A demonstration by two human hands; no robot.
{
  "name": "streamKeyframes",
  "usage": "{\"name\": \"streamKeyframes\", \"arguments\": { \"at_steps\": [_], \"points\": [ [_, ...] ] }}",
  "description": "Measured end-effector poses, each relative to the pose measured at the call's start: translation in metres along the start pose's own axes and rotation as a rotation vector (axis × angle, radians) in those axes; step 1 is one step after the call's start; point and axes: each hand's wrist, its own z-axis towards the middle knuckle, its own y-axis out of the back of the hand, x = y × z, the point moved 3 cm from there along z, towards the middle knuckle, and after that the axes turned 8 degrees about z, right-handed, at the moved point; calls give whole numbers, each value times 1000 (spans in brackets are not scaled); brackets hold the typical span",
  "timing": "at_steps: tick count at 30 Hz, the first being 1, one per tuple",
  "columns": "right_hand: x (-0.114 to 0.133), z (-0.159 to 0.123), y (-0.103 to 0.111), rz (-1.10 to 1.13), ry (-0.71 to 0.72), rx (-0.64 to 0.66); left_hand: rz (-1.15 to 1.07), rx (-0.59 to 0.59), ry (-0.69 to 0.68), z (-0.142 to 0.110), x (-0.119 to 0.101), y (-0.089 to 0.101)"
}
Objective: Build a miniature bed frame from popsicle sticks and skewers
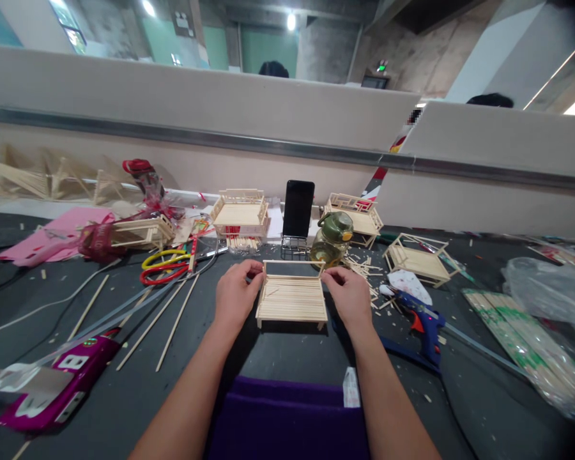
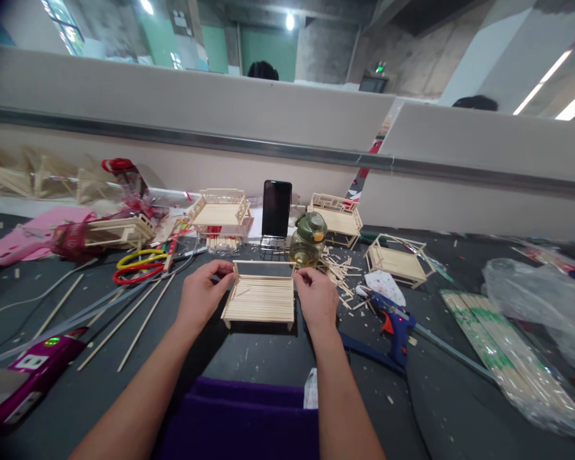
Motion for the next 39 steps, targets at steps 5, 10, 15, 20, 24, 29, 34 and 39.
{"name": "streamKeyframes", "arguments": {
  "at_steps": [5,10,15,20,24,29,34,39],
  "points": [
    [1,0,-1,-36,-3,-6,3,5,-2,0,-1,0],
    [4,0,-2,-62,-13,-2,19,6,-4,0,-1,0],
    [6,-1,-3,-79,6,-4,13,5,-9,0,-1,0],
    [8,-2,-3,-99,15,-8,26,3,-16,0,-1,-1],
    [8,-3,-3,-110,0,-6,29,3,-15,0,-1,-1],
    [7,-2,-5,-122,-20,19,36,8,-4,0,-2,-1],
    [8,-2,-4,-202,-17,25,40,3,5,0,-3,0],
    [7,-3,-6,-264,1,27,40,8,-2,0,-2,-1]
  ]
}}
